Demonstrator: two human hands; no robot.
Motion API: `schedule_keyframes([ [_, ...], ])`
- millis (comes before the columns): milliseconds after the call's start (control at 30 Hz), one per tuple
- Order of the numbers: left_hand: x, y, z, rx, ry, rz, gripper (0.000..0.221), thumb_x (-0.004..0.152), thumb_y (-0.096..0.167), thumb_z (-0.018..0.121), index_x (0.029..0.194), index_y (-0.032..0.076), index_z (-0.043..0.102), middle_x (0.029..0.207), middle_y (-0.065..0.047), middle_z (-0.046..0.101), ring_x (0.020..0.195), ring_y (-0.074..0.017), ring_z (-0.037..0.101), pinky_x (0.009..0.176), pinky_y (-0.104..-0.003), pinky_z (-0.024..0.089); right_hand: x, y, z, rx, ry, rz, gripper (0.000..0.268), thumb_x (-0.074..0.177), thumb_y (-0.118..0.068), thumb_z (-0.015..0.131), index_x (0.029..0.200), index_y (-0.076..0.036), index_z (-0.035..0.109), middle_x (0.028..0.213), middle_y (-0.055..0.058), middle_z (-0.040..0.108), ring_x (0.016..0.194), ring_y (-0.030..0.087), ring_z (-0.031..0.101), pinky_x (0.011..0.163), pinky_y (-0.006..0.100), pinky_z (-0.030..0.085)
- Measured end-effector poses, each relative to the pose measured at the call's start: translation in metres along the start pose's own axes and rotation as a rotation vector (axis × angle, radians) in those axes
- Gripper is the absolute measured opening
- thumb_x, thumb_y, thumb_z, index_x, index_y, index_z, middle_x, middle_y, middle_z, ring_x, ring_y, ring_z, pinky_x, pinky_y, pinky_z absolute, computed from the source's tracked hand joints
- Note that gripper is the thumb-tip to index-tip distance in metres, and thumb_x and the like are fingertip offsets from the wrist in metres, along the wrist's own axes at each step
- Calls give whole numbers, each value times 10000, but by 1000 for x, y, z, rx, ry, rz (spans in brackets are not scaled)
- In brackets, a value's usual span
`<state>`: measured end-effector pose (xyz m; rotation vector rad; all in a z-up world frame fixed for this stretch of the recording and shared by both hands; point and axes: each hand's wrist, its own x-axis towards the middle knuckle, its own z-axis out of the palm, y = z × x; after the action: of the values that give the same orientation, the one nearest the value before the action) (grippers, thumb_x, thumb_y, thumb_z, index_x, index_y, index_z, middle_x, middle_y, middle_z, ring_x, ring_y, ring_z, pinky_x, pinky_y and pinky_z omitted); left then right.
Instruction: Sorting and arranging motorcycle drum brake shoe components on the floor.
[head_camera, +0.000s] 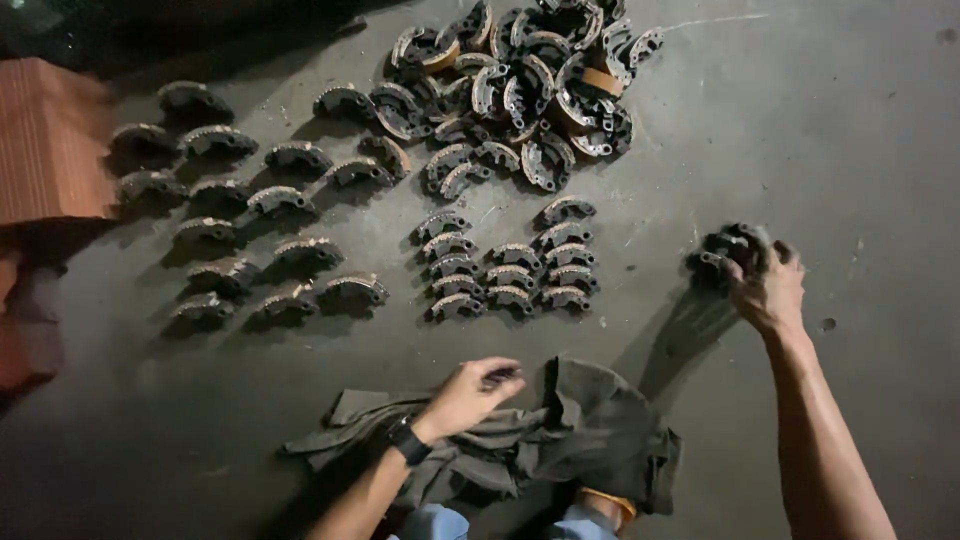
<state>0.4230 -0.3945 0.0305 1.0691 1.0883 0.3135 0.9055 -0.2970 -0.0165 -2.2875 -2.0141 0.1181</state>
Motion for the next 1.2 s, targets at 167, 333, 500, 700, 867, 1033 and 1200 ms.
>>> schedule_keyframes([
  [167,3,-20,-3,-54,100,17,379,945,293,706,1196,9,716,1067,-63,797,928,-84,724,815,-284,591,21,-72,-13,265,112,-112,445,850,-199,747,1270,-58,702,1388,237,645,1270,408,615,1025,494,524],
  [333,18,-13,12,-90,121,68,351,960,277,705,1175,1,724,1057,-65,788,935,-89,704,826,-279,582,70,-178,-6,473,-19,-303,303,939,-70,671,1234,-100,736,1338,141,692,1188,368,659,999,430,538],
  [500,8,24,7,-99,148,87,334,958,268,698,1159,3,723,1040,-59,787,926,-95,705,812,-282,583,95,-207,17,473,-181,-400,348,805,-77,712,1153,-64,735,1170,207,710,1044,429,674,885,450,556],
  [700,10,-13,1,-171,190,88,301,965,247,696,1153,13,727,1005,-27,779,887,-67,688,783,-262,573,94,-173,37,300,-260,-188,277,829,-266,789,884,4,764,778,241,710,735,381,705,668,461,580],
  [867,16,-36,7,-187,213,115,279,974,233,709,1120,-2,750,935,-48,771,819,-70,647,733,-266,543,113,-192,-13,449,-531,253,434,867,-362,705,655,16,744,596,116,716,571,224,695,636,390,585],
  [1033,7,-6,-6,-194,200,104,268,977,227,694,1118,5,740,956,-30,769,840,-61,674,756,-256,555,148,-245,-41,601,-249,117,366,940,-321,731,894,42,750,790,142,750,698,196,709,713,355,573],
  [1200,2,-31,-16,-251,254,125,249,964,200,705,1094,-8,746,951,-32,780,845,-69,686,759,-256,561,116,-282,-66,627,-43,-45,315,970,-224,729,1115,55,708,966,184,774,833,201,741,786,358,578],
])
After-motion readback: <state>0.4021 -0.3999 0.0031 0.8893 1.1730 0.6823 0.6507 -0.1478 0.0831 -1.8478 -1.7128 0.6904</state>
